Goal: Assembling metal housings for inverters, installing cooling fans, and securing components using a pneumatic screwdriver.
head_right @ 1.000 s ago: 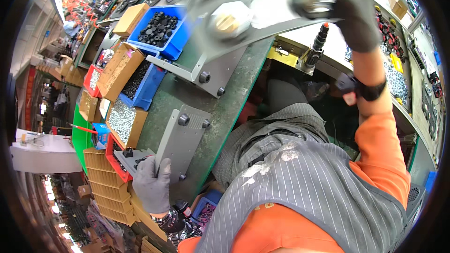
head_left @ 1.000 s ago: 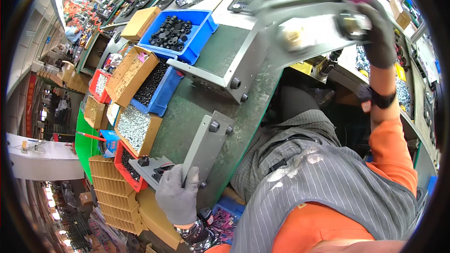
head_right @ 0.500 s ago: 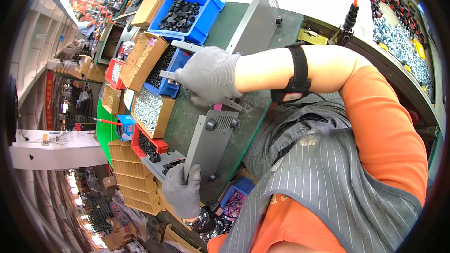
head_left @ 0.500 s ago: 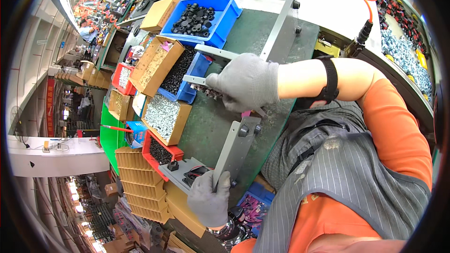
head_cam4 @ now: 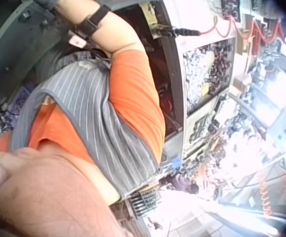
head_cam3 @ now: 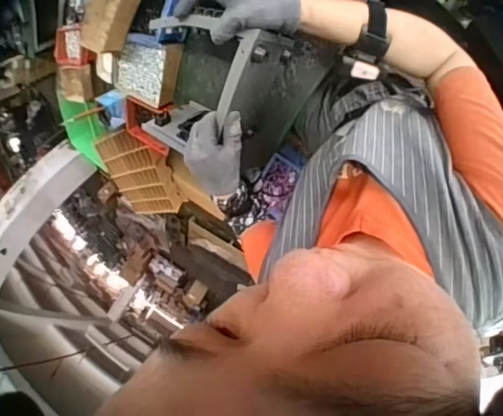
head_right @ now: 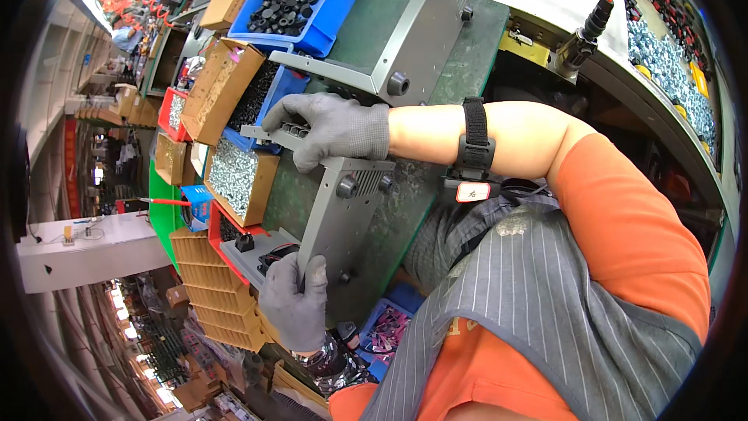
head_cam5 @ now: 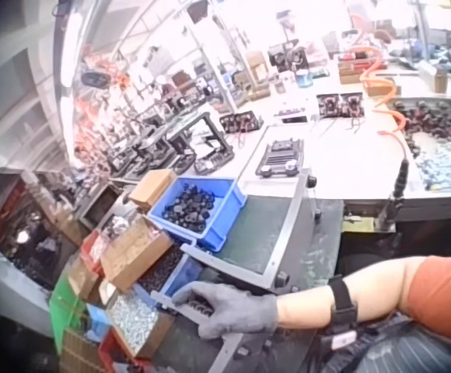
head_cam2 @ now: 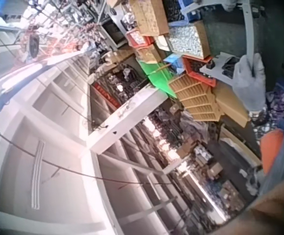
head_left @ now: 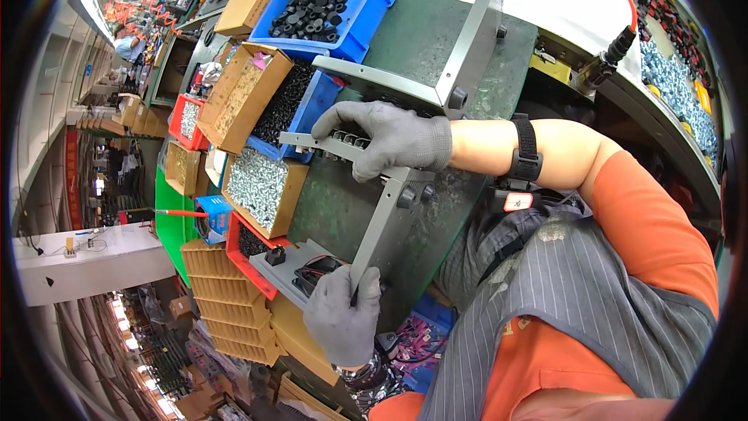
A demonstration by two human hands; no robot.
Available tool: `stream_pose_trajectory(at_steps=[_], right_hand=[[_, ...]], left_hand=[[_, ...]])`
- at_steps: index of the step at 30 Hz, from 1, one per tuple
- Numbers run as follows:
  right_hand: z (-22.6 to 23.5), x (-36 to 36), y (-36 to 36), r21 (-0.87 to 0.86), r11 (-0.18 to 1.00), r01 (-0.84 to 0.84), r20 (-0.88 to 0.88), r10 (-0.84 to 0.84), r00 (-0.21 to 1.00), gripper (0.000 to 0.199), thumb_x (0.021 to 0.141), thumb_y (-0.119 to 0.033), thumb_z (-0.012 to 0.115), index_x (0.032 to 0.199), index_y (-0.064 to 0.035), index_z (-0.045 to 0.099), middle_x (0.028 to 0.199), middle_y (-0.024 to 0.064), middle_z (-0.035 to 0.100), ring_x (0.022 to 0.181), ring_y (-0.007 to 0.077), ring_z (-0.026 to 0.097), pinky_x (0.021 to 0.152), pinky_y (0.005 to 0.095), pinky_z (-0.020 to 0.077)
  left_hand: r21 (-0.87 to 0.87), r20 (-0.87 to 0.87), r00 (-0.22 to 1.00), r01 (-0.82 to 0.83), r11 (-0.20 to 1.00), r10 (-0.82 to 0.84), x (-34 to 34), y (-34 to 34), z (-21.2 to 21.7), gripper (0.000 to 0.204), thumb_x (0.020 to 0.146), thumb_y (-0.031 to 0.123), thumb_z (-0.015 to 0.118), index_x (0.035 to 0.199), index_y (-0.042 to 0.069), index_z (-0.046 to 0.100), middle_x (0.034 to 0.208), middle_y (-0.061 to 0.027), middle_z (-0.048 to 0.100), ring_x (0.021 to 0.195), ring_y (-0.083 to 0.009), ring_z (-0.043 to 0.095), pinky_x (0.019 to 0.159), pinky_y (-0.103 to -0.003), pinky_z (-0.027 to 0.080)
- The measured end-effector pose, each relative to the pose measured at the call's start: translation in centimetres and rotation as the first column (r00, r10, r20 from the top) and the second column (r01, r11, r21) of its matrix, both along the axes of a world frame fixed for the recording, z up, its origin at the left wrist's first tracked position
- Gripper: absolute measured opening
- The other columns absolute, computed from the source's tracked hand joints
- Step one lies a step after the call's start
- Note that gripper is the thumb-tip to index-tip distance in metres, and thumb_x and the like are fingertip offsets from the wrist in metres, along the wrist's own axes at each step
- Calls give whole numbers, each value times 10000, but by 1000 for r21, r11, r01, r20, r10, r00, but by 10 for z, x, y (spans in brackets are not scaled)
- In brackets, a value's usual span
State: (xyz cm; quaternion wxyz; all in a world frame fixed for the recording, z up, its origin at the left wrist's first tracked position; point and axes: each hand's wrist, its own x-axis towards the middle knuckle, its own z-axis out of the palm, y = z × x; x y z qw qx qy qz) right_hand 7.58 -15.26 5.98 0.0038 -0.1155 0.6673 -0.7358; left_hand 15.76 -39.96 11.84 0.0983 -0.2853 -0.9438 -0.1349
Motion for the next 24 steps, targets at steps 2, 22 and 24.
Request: stream_pose_trajectory(at_steps=[2, 22, 24], right_hand=[[-1, -2, 1, -42, 999, 2, -28, -3, 1000, 628, 651, -100, 694, 1260, -60, 547, 1092, 87, 598, 980, 178, 584, 842, 312, 505], [32, 42, 161, 731, 458, 506, -627, 158, 763, 423, 641, -427, 780, 929, -139, 669, 862, 13, 637, 937, 232, 596, 937, 428, 376], [33, 41, 152, 735, 479, 479, -615, 176, 768, 389, 634, -383, 789, 915, -139, 674, 874, 12, 653, 946, 219, 599, 912, 410, 376]], left_hand=[[-24, -12, 1000, 9, 1000, -9, -1, 2, 1, 390, 883, 447, 669, 823, 64, 627, 680, -95, 545, 620, -312, 570, 550, -417, 435], [-70, 76, 997, -21, 997, 26, -2, 7, 5, 405, 870, 484, 662, 900, 80, 669, 742, -98, 599, 698, -313, 610, 624, -421, 465], [-75, 95, 995, -30, 997, 37, -2, 7, 5, 410, 871, 485, 660, 904, 77, 670, 741, -98, 598, 696, -313, 610, 623, -422, 464]])
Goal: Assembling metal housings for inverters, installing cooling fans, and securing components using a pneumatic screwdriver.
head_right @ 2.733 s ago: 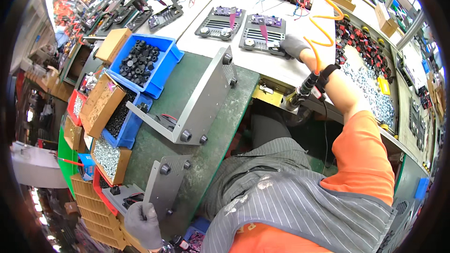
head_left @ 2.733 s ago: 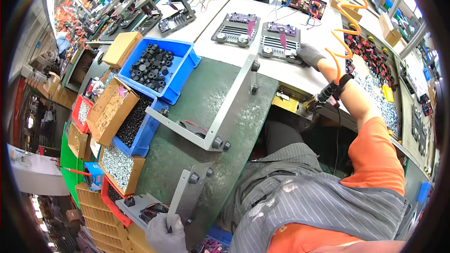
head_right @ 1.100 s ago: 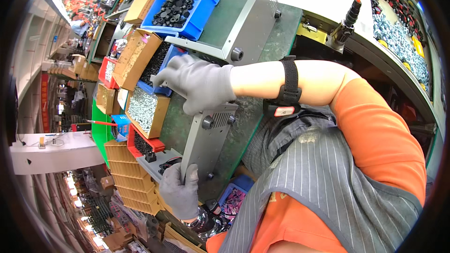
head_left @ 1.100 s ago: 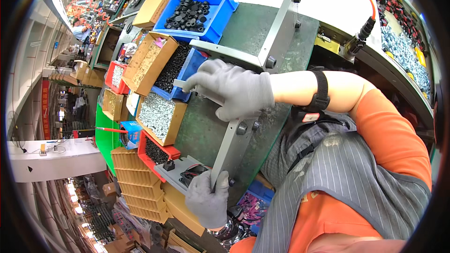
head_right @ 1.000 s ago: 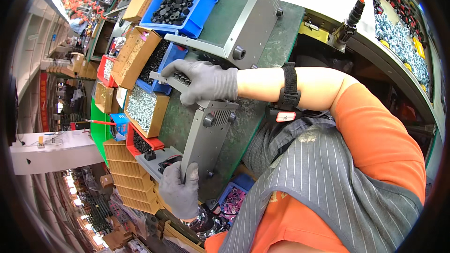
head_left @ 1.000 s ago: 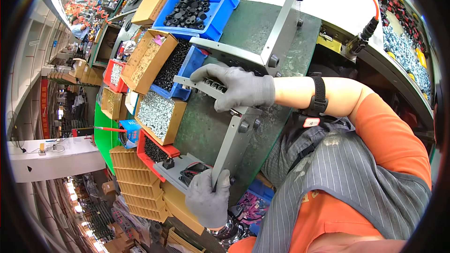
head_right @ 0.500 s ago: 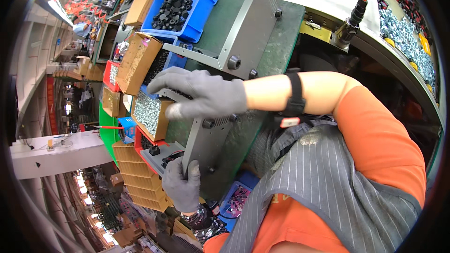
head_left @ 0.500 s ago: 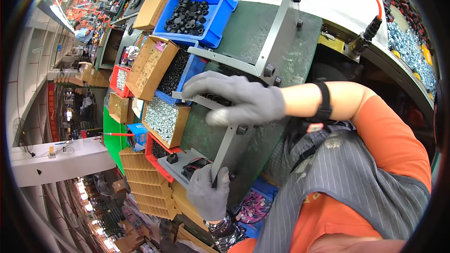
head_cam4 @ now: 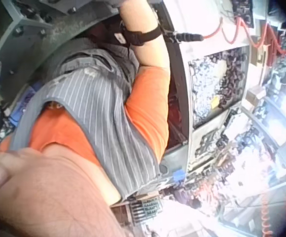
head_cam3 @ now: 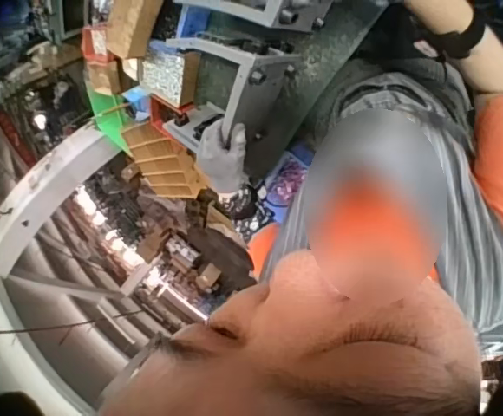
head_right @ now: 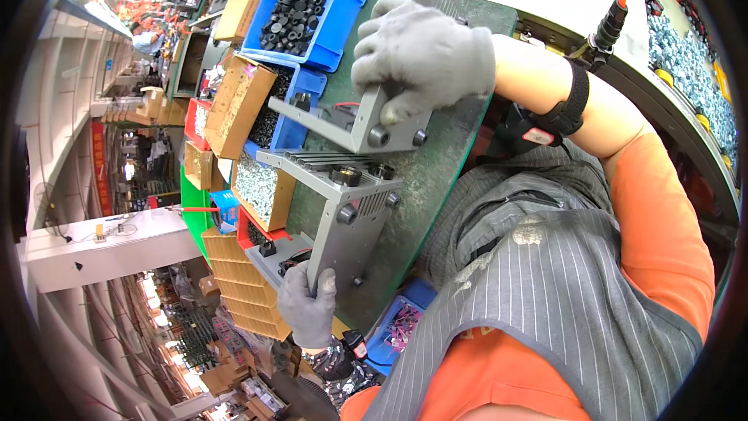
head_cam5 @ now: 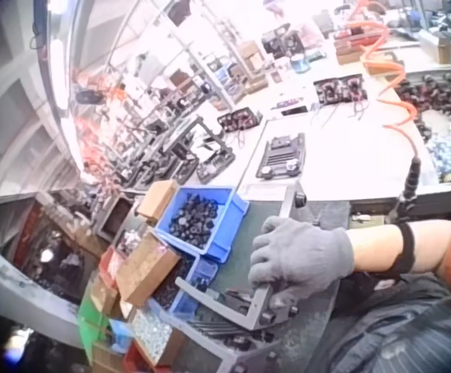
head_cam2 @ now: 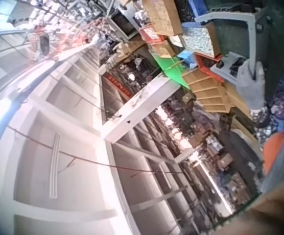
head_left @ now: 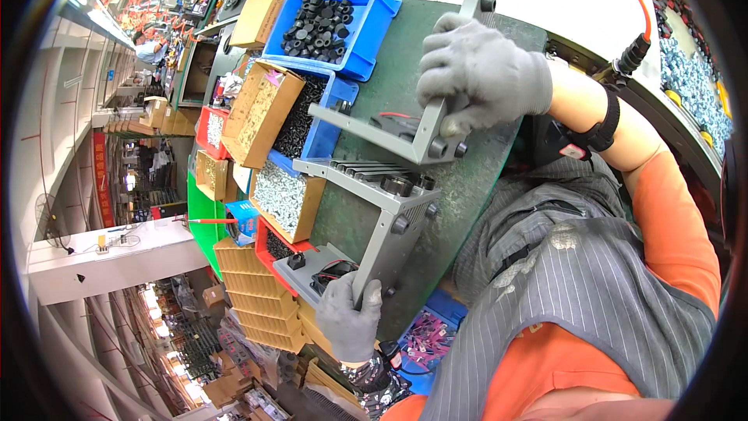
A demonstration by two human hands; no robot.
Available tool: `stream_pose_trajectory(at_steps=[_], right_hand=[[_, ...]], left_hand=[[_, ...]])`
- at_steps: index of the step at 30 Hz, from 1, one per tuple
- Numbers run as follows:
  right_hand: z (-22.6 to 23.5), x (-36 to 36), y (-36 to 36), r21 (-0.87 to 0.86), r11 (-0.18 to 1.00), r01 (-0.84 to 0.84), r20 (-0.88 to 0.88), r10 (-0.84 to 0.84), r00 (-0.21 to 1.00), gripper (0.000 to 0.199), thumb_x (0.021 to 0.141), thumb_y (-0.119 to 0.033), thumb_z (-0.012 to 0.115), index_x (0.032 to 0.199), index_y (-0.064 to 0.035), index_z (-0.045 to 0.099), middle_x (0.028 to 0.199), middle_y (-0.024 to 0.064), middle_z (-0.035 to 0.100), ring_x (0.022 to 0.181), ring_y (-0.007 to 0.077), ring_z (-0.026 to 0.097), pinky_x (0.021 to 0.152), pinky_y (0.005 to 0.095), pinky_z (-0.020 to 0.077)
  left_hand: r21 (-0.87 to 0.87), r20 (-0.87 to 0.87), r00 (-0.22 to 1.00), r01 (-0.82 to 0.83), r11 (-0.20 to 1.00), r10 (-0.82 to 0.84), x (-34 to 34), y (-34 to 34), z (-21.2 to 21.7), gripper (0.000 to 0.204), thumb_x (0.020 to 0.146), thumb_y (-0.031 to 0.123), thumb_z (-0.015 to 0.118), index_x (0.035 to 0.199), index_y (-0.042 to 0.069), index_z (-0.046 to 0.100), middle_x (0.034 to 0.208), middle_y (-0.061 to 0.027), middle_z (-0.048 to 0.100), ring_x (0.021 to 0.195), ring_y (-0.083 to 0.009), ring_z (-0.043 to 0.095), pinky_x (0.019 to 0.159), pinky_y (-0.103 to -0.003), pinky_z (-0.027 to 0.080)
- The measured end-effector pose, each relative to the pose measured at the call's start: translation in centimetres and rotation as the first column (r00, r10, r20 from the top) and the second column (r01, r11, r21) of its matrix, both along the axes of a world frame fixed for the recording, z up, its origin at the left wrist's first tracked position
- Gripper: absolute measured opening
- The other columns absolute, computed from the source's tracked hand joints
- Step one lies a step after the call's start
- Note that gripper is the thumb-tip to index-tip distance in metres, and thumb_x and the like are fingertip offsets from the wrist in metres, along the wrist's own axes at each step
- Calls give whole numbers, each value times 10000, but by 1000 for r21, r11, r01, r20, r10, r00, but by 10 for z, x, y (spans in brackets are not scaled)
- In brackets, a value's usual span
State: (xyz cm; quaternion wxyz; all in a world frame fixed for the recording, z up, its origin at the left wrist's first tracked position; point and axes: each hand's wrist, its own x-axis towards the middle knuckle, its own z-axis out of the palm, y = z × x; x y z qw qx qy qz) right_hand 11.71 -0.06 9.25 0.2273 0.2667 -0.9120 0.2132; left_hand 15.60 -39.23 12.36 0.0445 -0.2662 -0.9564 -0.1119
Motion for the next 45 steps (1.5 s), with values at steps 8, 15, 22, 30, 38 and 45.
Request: stream_pose_trajectory(at_steps=[8, 15, 22, 30, 38, 45], right_hand=[[12, -5, -21, -66, 995, -80, 45, 83, 996, 357, 673, -346, 751, 939, -118, 683, 876, 47, 644, 915, 244, 609, 869, 402, 430], [-25, -62, 98, -752, 493, 437, 100, -569, 816, 265, 915, -194, 671, 1130, -42, 646, 974, 87, 672, 891, 152, 636, 814, 300, 531], [-138, -125, 212, -300, 88, 950, 812, -498, 303, 747, 905, -647, 475, 1281, -6, 554, 1148, 195, 659, 1061, 337, 632, 935, 416, 465], [-162, -150, 239, -271, 191, 943, 731, -597, 331, 547, 972, -500, 461, 850, 4, 634, 601, 55, 539, 490, 182, 535, 532, 369, 451], [-151, -125, 232, -624, 109, 774, 744, -219, 631, 248, 971, -235, 563, 1022, 6, 588, 718, 47, 580, 505, 106, 536, 430, 234, 431], [-53, -92, 182, -495, 332, 803, 388, -743, 546, 424, 825, -369, 664, 1055, -13, 661, 777, 135, 690, 628, 196, 641, 604, 330, 512]], left_hand=[[-62, 58, 998, 29, 998, -25, -3, -3, 4, 456, 867, 500, 656, 991, 61, 663, 832, -119, 633, 763, -322, 627, 674, -411, 485], [-11, -1, 998, 69, 998, -69, -14, 1, 35, 578, 850, 581, 631, 1111, 65, 641, 945, -123, 621, 882, -332, 593, 778, -446, 467], [-175, -5, 980, 193, 966, -197, -38, 26, 71, 458, 882, 464, 641, 1127, 78, 623, 1012, -113, 627, 976, -321, 585, 860, -437, 434], [-203, 69, 966, 259, 944, -250, -56, 54, 89, 435, 858, 391, 669, 1158, 80, 615, 1021, -99, 630, 979, -307, 585, 870, -431, 434], [-151, 60, 938, 346, 926, -341, -77, 81, 91, 391, 850, 309, 677, 1152, 68, 614, 1013, -112, 636, 968, -309, 598, 866, -421, 453], [-35, 43, 848, 530, 848, -528, -94, 133, 78, 427, 856, 289, 675, 1193, 47, 575, 1070, -143, 622, 1019, -331, 589, 893, -441, 458]])
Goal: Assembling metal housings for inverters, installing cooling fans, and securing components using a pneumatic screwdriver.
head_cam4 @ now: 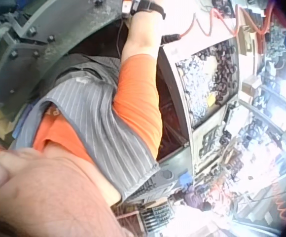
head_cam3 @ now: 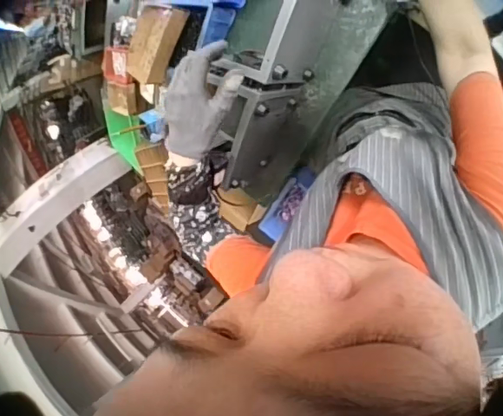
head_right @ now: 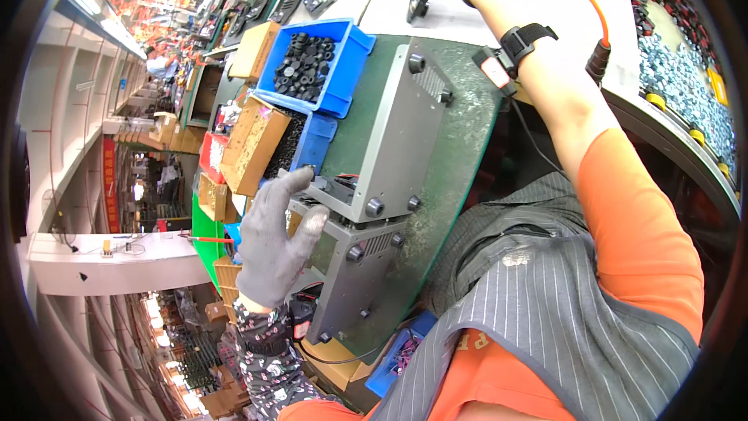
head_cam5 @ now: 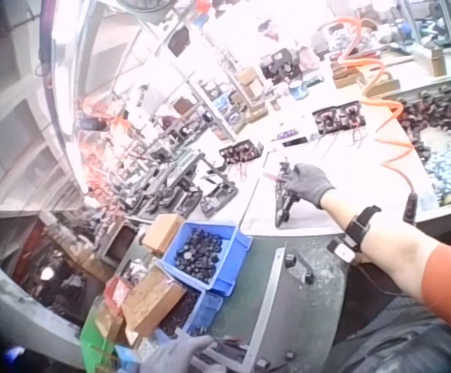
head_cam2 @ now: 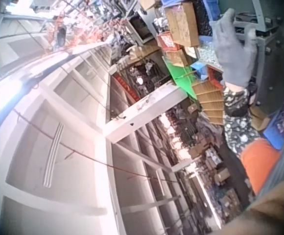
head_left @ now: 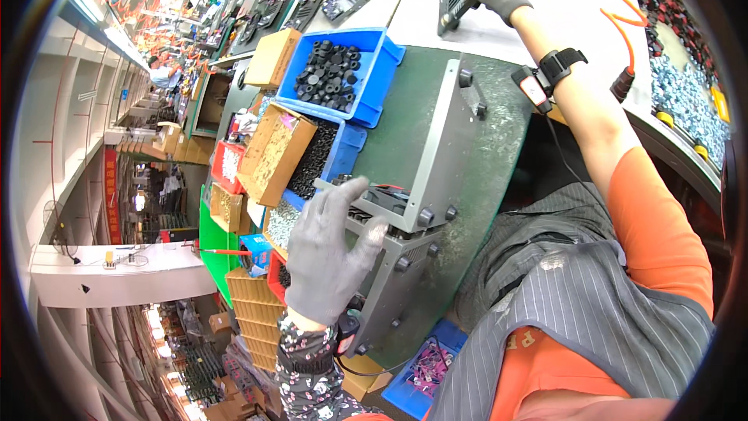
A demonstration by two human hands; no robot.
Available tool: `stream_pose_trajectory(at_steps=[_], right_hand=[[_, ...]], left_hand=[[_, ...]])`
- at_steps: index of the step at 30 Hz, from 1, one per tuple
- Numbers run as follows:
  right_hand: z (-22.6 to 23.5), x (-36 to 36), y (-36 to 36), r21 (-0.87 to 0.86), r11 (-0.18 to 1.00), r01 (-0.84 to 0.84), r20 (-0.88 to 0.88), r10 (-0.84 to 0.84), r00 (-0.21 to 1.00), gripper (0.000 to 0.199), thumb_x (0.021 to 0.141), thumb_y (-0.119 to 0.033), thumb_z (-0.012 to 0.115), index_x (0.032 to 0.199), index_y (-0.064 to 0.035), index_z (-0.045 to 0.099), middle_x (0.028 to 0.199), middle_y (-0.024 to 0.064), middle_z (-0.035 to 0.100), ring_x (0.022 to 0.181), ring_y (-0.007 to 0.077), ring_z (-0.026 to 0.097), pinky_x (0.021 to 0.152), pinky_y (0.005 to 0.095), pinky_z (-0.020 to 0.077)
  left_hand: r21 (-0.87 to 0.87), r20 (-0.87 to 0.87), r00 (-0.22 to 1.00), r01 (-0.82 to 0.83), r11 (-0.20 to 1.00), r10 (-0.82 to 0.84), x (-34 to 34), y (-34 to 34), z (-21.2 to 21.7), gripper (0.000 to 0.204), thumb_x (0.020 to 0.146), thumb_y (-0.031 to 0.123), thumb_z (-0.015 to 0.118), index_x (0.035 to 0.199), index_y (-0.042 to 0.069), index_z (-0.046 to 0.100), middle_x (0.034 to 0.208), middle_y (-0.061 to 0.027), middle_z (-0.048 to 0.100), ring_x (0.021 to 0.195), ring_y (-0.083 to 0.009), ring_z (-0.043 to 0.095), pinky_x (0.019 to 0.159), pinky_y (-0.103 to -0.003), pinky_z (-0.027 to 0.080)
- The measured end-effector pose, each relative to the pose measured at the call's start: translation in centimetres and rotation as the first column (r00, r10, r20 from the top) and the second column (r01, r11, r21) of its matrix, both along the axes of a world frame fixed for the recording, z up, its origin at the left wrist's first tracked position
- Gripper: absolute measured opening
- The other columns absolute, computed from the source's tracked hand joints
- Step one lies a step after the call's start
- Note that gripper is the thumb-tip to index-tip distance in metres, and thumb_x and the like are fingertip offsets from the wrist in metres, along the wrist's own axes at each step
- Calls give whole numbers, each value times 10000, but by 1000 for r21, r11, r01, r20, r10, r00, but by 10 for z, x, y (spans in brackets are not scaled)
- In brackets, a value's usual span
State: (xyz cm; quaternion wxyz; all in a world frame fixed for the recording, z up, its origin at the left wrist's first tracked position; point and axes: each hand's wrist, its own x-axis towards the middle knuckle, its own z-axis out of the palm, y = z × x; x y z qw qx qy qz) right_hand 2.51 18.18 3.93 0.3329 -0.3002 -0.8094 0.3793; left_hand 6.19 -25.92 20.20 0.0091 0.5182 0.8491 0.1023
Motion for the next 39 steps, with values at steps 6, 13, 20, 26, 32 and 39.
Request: stream_pose_trajectory(at_steps=[6, 13, 20, 26, 32, 39], right_hand=[[79, 44, -62, 409, 823, -394, 278, 299, 913, 608, 665, -215, 678, 1248, -53, 607, 822, 216, 683, 766, 331, 686, 728, 394, 551], [57, 35, -80, 138, 879, -457, 291, 405, 867, 719, 676, -356, 718, 1324, -101, 538, 993, 185, 691, 881, 303, 693, 826, 394, 548], [15, 18, -96, -366, 321, -873, -573, 662, 484, 758, 642, -102, 666, 1373, -6, 493, 1047, 140, 620, 798, 145, 624, 715, 258, 546], [8, 9, -108, -419, 327, -847, -529, 671, 520, 730, 617, -154, 675, 1321, -3, 554, 1227, 123, 590, 1094, 193, 541, 965, 272, 416], [-2, 21, -112, -426, 210, -880, -672, 578, 463, 597, 757, -220, 634, 1301, 15, 561, 1256, 124, 586, 1151, 198, 533, 1023, 298, 399], [-76, 65, -106, -576, 374, -726, -668, 297, 683, 500, 1022, -322, 389, 1375, 26, 451, 1306, 156, 558, 1243, 225, 497, 1079, 390, 367]], left_hand=[[-43, 80, 992, 104, 994, -100, -9, 38, -29, 529, 866, 322, 657, 1287, 30, 523, 1095, -190, 605, 1027, -358, 573, 889, -451, 460], [-190, 108, 993, 72, 979, -52, -7, 49, -62, 551, 910, 443, 567, 1261, 21, 525, 1036, -191, 635, 963, -363, 619, 849, -464, 481], [-114, 160, 985, 86, 990, -67, -9, 49, -67, 345, 880, 293, 631, 1088, 19, 615, 931, -195, 664, 858, -382, 644, 761, -448, 503], [-102, 182, 981, 80, 992, -60, -9, 49, -65, 323, 874, 300, 638, 1035, 20, 626, 883, -175, 671, 786, -368, 651, 713, -432, 507], [-69, 171, 975, 156, 985, -143, -11, 56, -62, 505, 857, 305, 665, 1248, 4, 557, 1052, -197, 656, 949, -343, 657, 819, -411, 510], [286, 695, 712, -401, 870, 100, -21, -31, 38, 708, 862, 391, 641, 1419, 10, 426, 1235, -129, 584, 1100, -201, 568, 906, -304, 463]])
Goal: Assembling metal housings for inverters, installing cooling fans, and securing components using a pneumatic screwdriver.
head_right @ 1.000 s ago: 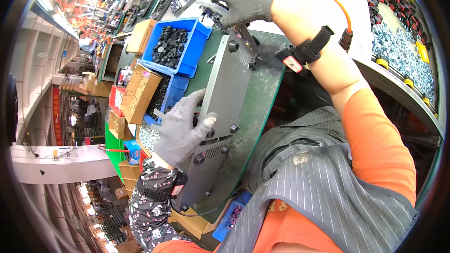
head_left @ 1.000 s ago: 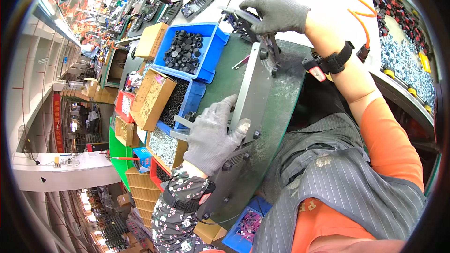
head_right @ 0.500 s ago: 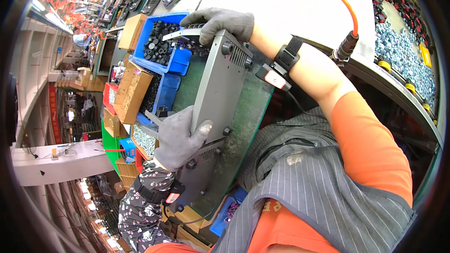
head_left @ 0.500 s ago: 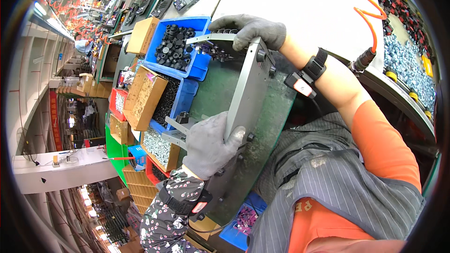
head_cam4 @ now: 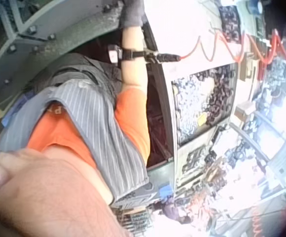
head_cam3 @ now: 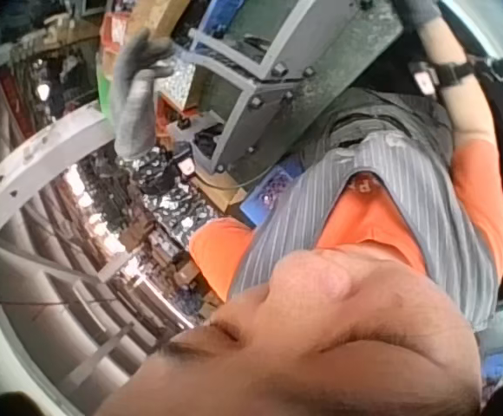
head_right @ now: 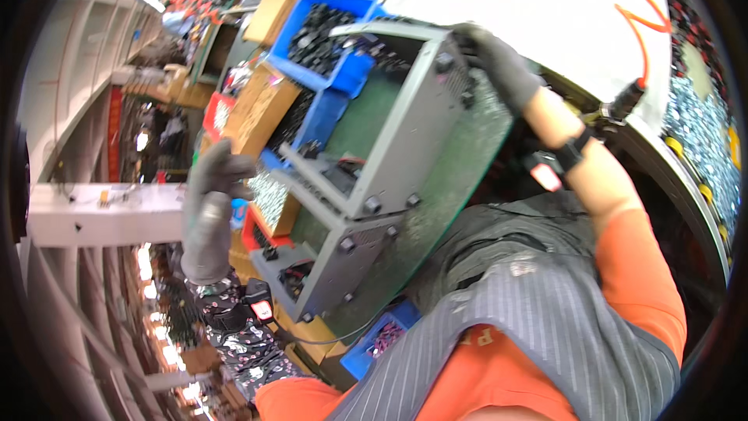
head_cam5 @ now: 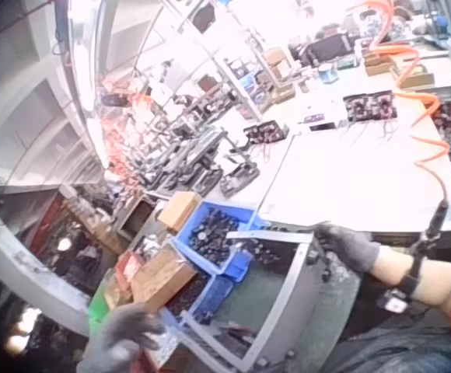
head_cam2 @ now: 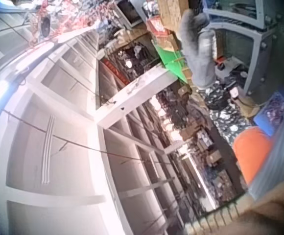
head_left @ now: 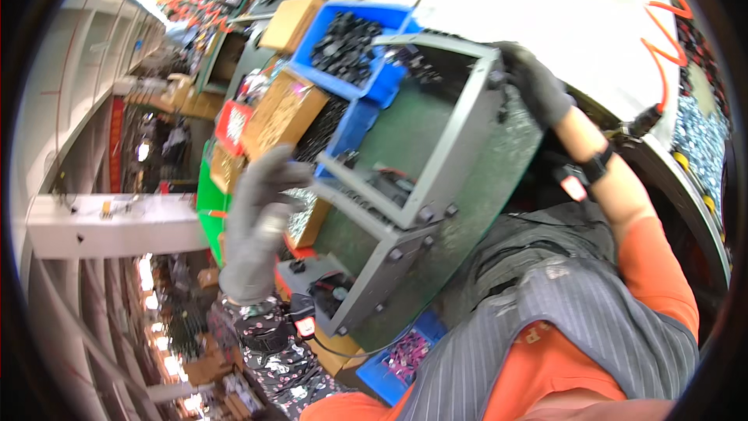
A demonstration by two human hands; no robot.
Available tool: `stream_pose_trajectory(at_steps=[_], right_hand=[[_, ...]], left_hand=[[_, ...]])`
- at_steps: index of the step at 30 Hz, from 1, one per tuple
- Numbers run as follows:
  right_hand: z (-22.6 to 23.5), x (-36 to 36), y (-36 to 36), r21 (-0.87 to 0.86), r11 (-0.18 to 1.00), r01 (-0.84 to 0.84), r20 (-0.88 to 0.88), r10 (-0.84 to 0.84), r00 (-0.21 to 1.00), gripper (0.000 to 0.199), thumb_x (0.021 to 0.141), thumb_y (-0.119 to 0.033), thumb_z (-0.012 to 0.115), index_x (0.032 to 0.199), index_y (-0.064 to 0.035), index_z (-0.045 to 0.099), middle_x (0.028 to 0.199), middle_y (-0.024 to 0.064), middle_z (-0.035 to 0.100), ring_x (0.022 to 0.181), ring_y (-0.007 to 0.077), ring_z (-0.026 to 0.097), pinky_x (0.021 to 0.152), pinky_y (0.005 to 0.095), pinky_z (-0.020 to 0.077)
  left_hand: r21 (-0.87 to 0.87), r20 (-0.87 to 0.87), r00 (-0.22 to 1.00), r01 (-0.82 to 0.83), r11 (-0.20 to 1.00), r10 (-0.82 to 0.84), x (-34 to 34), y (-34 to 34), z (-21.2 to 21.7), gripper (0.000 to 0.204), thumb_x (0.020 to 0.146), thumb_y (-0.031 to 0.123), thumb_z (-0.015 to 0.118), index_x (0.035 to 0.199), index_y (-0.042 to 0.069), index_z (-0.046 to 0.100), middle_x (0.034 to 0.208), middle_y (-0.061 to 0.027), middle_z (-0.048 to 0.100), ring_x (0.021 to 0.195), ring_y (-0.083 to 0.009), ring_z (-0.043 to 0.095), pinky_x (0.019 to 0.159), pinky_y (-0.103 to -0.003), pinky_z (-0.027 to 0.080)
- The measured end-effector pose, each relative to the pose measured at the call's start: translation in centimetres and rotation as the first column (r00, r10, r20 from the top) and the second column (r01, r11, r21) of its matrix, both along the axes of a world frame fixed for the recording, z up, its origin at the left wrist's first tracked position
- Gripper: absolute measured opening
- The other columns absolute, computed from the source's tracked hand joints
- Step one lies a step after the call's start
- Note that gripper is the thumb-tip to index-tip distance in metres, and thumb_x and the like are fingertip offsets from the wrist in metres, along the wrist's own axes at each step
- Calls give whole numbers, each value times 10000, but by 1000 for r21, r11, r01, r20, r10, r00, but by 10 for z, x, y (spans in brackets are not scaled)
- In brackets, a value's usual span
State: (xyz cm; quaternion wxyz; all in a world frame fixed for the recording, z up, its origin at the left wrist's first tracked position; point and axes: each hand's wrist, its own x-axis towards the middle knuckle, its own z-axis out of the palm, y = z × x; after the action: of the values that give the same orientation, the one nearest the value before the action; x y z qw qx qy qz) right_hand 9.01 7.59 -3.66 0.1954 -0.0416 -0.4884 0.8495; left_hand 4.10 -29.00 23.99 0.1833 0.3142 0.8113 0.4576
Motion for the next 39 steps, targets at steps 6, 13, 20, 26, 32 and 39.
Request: stream_pose_trajectory(at_steps=[6, 13, 20, 26, 32, 39], right_hand=[[-40, 56, -2, -32, 999, 29, -164, -34, 986, 537, 1019, -352, 401, 1380, 43, 440, 1299, 160, 543, 1241, 242, 498, 1104, 401, 348], [-51, 49, 15, 44, 998, -55, -102, 59, 993, 507, 1025, -370, 381, 1338, 14, 493, 1280, 124, 567, 1207, 225, 525, 1079, 391, 369], [-73, 49, 34, 20, 998, -63, -117, 65, 991, 452, 1038, -331, 372, 1290, 5, 540, 1246, 126, 603, 1194, 235, 553, 1081, 397, 384], [-90, 58, 48, -211, 937, -279, -179, 243, 953, 381, 1051, -307, 406, 1259, -24, 555, 1214, 104, 619, 1163, 250, 581, 1065, 399, 413], [-25, 126, 6, 139, 982, -131, 250, 94, 964, 310, 933, -308, 546, 1045, -20, 568, 808, 72, 581, 744, 186, 573, 713, 323, 486], [18, 184, 67, -34, 503, -863, 936, 320, 150, 380, 804, -193, 692, 1100, 36, 627, 823, 106, 670, 703, 207, 638, 633, 308, 527]], left_hand=[[-120, -379, 752, -617, 778, 538, -45, -182, -35, 338, 937, 173, 580, 1249, 50, 625, 988, -31, 671, 730, -85, 569, 618, -232, 460], [-449, -356, 712, -698, 557, 606, -69, -318, -174, 390, 907, 248, 646, 1230, 30, 624, 1122, -174, 694, 1048, -249, 665, 916, -347, 501], [-416, -491, 707, -704, 576, 509, -109, -316, -201, 466, 901, 295, 628, 1311, 80, 578, 1254, -190, 627, 1155, -313, 607, 996, -397, 461], [-553, -494, 685, -723, 414, 535, -127, -294, -207, 536, 904, 439, 592, 1323, 107, 555, 1316, -247, 561, 1259, -370, 506, 1066, -430, 392], [-698, -319, 789, -571, 433, 526, -126, -305, -206, 510, 935, 466, 549, 1283, 94, 562, 1117, -240, 652, 1060, -365, 629, 964, -421, 466], [-162, 429, 459, -808, 566, 778, -117, -318, -200, 296, 930, 165, 560, 1202, 50, 582, 861, -68, 596, 626, -152, 580, 519, -287, 520]])
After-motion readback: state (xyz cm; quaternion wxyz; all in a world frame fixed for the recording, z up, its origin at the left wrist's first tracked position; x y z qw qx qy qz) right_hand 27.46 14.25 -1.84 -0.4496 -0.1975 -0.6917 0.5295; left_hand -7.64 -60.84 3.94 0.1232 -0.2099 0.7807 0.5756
